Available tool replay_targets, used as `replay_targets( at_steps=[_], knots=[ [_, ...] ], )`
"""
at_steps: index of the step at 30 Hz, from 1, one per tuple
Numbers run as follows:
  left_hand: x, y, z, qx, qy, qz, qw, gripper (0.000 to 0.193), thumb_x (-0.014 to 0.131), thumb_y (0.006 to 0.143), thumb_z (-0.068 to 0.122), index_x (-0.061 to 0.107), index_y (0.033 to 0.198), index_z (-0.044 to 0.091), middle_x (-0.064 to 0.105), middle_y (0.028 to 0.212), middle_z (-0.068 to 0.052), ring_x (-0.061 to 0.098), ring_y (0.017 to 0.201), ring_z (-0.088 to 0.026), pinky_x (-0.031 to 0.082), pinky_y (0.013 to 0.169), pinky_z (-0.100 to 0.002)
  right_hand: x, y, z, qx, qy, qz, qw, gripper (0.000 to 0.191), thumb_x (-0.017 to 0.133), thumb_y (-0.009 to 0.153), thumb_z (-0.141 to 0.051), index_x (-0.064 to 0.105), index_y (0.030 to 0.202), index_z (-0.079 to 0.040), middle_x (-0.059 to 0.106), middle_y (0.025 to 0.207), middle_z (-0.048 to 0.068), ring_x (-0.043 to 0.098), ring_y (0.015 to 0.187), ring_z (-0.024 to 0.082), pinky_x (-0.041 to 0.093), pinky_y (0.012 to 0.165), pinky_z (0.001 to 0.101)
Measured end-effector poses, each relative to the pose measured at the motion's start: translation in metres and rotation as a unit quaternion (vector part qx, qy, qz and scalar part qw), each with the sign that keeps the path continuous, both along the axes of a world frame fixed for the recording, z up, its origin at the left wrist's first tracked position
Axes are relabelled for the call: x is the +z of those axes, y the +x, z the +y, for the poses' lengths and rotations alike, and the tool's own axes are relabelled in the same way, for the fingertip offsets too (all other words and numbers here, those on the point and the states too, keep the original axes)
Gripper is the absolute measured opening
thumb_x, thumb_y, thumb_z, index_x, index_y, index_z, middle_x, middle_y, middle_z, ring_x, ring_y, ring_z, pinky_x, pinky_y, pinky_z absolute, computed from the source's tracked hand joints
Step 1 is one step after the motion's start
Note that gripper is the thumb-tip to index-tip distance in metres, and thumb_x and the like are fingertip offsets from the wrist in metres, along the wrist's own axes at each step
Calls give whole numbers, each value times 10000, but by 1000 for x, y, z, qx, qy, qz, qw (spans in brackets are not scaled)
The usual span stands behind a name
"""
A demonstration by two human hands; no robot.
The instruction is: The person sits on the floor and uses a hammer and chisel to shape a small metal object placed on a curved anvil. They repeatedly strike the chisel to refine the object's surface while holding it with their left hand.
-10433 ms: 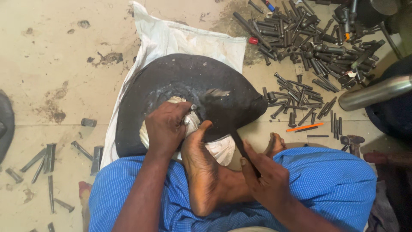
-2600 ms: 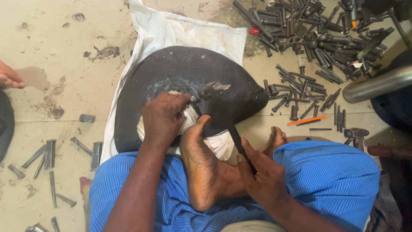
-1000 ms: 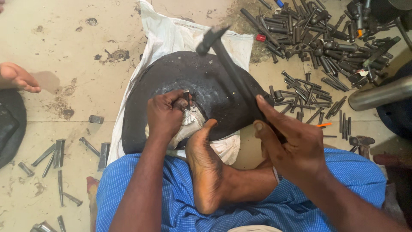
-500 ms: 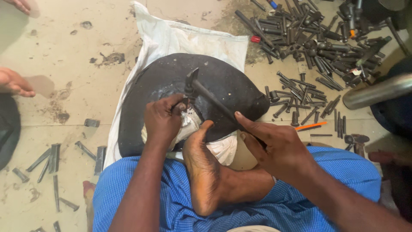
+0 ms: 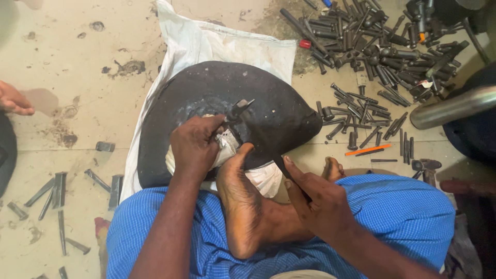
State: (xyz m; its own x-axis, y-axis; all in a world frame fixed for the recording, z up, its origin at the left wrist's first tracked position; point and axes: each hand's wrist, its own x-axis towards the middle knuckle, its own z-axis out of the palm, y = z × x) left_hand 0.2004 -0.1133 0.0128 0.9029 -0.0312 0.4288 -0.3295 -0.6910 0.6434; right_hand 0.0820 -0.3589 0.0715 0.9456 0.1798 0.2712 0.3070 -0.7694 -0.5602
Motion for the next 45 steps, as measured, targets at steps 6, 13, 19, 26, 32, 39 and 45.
replay_targets(
  at_steps=[6,13,19,26,32,39,45],
  knots=[
    [3,-4,1,-32,27,-45,998,393,689,719,-33,792,1039,171,767,886,-40,734,851,-254,569,723,-384,-16,-15,6,-22,48,-23,998,478,721,898,-23,650,1368,-79,657,755,73,629,598,138,533,591,294],
    [11,-7,-1,-56,43,-85,994,298,762,729,39,773,1003,156,752,870,-28,718,823,-238,559,703,-377,-30,-25,9,-42,93,-6,995,464,724,909,-18,642,1365,-52,704,803,81,686,660,110,554,611,272],
    [13,-7,-1,-58,50,-79,994,275,746,752,9,780,987,150,757,856,-36,717,812,-245,555,701,-379,-32,-26,7,-41,94,-15,995,464,718,911,-27,634,1367,-39,721,839,93,704,692,100,557,611,266],
    [14,-1,-1,64,-224,141,962,218,705,864,24,808,1035,110,801,845,-61,741,685,-179,542,638,-309,-24,-22,4,-111,129,35,985,455,732,904,-46,659,1353,-54,743,756,43,659,567,69,535,521,241],
    [12,7,-1,13,-221,149,964,216,694,844,23,799,1021,89,804,842,-60,777,768,-117,577,705,-279,-5,-5,-2,-111,129,92,981,472,722,893,-46,649,1359,-68,737,695,33,641,480,52,511,457,236],
    [10,12,2,7,-213,159,964,201,676,847,12,803,986,81,799,820,-62,765,738,-120,565,676,-282,29,19,-5,-13,44,6,999,489,729,925,-56,631,1404,-76,719,693,31,643,544,39,527,570,248],
    [8,12,2,5,-209,169,963,209,685,842,12,814,981,98,799,806,-60,749,711,-121,548,649,-289,61,30,2,-28,36,47,998,516,752,885,-68,641,1388,-105,690,657,66,646,522,65,517,480,253]
  ],
)
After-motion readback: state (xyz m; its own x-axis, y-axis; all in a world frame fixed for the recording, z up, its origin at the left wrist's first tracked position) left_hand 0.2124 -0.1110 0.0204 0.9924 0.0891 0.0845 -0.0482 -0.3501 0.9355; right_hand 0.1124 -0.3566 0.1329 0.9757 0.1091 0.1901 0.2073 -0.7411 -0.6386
